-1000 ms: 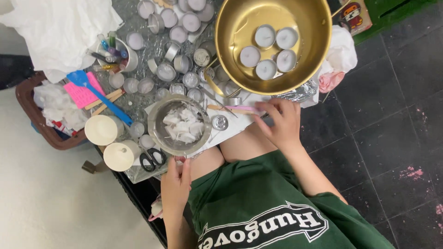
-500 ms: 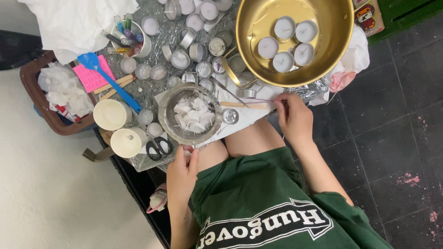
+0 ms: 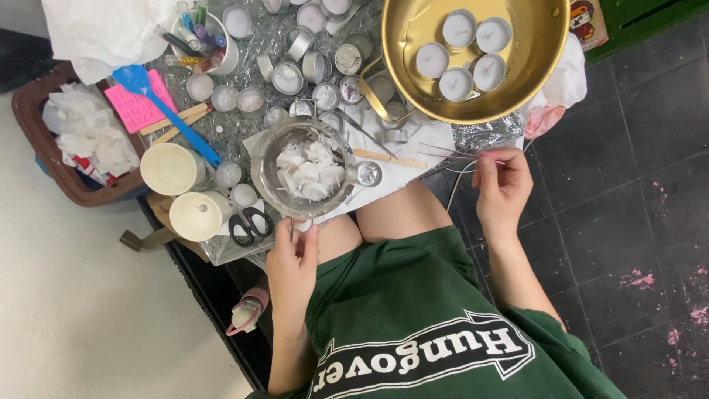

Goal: The person sits at a work table making tealight candles. They place wicks into small metal tealight cups, then dip and move the filled cups one at a time into a gold pot of melted wax, adding finished candles to the pot while handling empty cups from the table.

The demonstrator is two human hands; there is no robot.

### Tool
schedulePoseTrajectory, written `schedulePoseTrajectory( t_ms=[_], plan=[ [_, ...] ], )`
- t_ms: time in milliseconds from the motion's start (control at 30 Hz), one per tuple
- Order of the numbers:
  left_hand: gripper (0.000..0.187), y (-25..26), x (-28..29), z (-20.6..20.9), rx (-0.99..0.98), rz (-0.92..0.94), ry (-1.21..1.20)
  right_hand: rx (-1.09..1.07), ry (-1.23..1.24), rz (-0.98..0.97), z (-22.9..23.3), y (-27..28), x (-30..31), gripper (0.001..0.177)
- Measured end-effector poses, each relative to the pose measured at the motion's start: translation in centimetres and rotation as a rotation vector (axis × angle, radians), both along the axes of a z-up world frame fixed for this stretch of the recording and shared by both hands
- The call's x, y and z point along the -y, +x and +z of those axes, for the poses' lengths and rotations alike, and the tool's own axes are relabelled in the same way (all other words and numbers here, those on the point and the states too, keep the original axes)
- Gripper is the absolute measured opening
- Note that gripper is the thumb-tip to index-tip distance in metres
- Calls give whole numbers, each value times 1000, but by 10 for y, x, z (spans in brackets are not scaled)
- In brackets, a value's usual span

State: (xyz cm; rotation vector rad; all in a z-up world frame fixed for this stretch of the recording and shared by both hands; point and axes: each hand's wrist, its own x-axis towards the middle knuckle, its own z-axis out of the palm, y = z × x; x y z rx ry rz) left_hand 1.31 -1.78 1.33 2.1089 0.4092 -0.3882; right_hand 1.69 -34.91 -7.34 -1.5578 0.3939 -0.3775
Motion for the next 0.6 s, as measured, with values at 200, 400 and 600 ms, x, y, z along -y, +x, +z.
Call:
schedulePoseTrajectory(
  t_ms=[200, 400, 600],
  plan=[
    [37, -4, 0, 28, 179, 34, 141, 36, 209, 49, 22, -8, -15, 7],
    [32, 13, 19, 60, 723, -160, 298, 215, 229, 256, 45, -9, -56, 10],
    [19, 34, 20, 36, 645, -125, -208, 343, -35, 399, 54, -3, -83, 10]
  ],
)
